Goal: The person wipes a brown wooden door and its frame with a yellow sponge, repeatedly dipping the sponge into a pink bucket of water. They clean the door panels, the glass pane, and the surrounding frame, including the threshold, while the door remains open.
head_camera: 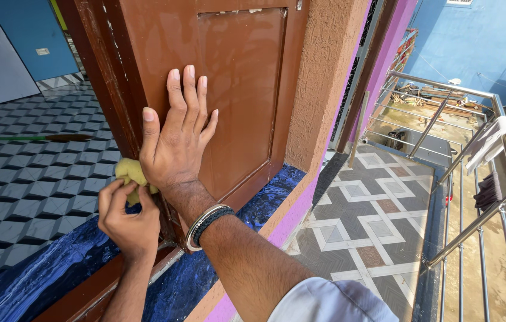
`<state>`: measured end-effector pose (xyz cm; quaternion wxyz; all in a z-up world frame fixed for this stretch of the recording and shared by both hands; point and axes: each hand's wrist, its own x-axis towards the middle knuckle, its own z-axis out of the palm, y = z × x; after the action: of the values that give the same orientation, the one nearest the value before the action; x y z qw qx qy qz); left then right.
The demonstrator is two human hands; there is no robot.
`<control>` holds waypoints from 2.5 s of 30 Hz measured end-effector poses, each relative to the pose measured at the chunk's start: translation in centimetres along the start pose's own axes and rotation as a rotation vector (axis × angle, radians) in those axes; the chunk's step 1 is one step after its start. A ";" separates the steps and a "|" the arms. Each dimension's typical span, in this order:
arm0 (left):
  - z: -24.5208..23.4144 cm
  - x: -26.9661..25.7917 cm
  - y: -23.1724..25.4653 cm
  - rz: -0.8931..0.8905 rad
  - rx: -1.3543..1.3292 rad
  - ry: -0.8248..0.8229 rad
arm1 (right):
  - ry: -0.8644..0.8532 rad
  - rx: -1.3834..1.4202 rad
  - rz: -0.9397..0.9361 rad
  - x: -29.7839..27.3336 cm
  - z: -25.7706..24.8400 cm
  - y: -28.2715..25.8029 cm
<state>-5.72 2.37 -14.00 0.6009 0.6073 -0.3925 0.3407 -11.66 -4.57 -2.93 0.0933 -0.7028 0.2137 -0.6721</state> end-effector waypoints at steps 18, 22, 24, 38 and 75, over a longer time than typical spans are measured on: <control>0.1 2.7 1.2 -0.035 -0.081 0.023 | 0.006 -0.022 -0.013 0.2 -0.3 -0.2; 0.5 4.1 1.3 -0.006 -0.242 0.042 | 0.005 -0.025 -0.015 0.2 -0.2 -0.2; 0.9 5.7 1.5 0.025 -0.292 0.067 | 0.011 -0.024 -0.018 0.1 -0.1 -0.2; 1.2 11.0 3.1 0.062 -0.257 0.102 | 0.012 -0.063 -0.031 0.3 -0.1 -0.1; 2.1 20.2 -2.1 -0.600 -0.845 -0.324 | 0.007 -0.100 -0.046 0.4 0.0 -0.3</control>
<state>5.34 -1.16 2.81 0.7954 0.4430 -0.3923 -0.1310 -11.65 -4.48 -2.45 0.0420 -0.7088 0.2310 -0.6651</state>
